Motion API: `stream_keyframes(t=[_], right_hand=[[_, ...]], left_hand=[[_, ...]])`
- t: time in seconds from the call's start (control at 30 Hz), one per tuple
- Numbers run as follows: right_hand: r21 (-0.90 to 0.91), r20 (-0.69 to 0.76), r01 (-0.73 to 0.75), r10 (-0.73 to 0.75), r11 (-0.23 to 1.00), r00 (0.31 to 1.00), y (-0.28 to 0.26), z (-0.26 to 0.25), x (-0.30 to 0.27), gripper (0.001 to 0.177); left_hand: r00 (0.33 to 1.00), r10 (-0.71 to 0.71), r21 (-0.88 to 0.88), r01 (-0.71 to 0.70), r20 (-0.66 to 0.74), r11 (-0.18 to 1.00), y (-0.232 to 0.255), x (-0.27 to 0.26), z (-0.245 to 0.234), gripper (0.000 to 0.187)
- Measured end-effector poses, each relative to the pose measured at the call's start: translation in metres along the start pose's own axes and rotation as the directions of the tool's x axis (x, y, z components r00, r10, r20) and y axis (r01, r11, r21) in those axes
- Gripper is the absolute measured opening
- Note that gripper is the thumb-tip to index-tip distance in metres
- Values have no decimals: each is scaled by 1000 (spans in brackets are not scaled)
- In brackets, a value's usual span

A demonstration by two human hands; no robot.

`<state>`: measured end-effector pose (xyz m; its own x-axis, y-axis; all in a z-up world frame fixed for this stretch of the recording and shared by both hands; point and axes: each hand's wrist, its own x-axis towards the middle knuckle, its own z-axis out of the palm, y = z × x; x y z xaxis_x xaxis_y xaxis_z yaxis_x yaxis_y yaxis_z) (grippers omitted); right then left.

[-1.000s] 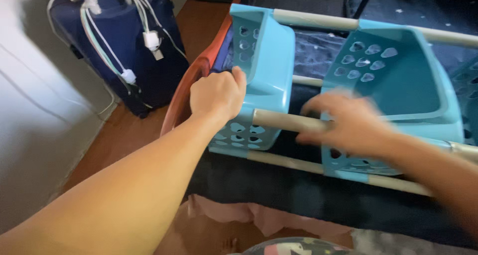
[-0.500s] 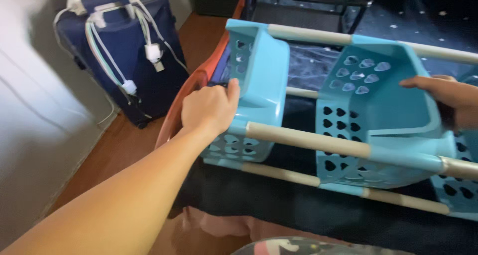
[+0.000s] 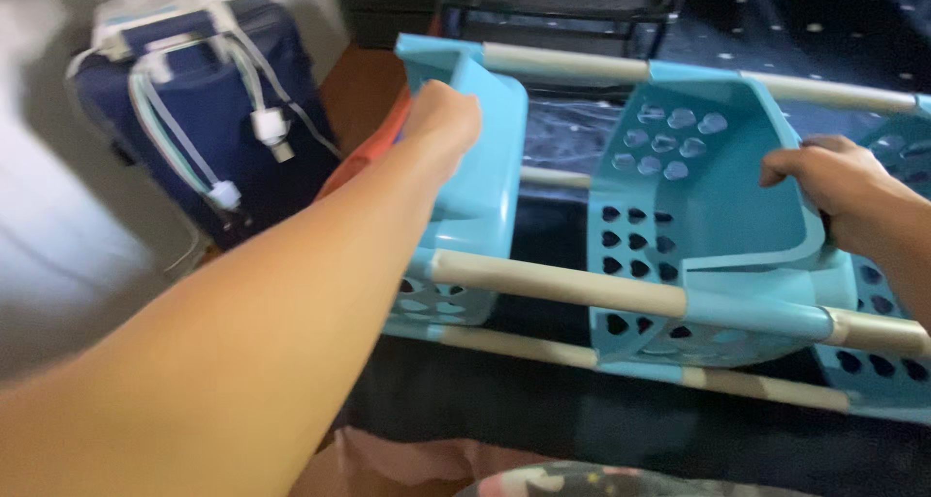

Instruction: The person assembles a three-tier plastic storage rack by inserting white poles into blue basket frames and securing them. They align the baskets, slide the poles through the slots, and adjust the structure until it stands upright on a bed.

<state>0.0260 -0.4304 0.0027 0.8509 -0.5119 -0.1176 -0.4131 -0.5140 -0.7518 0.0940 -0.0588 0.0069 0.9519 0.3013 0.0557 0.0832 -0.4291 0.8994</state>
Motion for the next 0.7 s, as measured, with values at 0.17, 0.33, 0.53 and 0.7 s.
stream_keyframes(t=[0.17,0.33,0.53,0.7], right_hand=[[74,-111,299,-290,951,951,-6,-26,-2,93],[-60,-109,490,-494,870,863,-11,-17,8,112],[-81,-23,520,-523,850,852,43,11,-5,135],[-171,-14,474,-483,864,875,85,16,-10,144]], left_hand=[[960,213,-14,-219,-183,976,5,-12,-11,41],[857,415,-56,-451,-305,891,-24,-20,-10,41],[879,431,-347,-347,203,871,-80,-32,-26,43],[823,411,-218,-351,391,911,-93,-49,-48,40]])
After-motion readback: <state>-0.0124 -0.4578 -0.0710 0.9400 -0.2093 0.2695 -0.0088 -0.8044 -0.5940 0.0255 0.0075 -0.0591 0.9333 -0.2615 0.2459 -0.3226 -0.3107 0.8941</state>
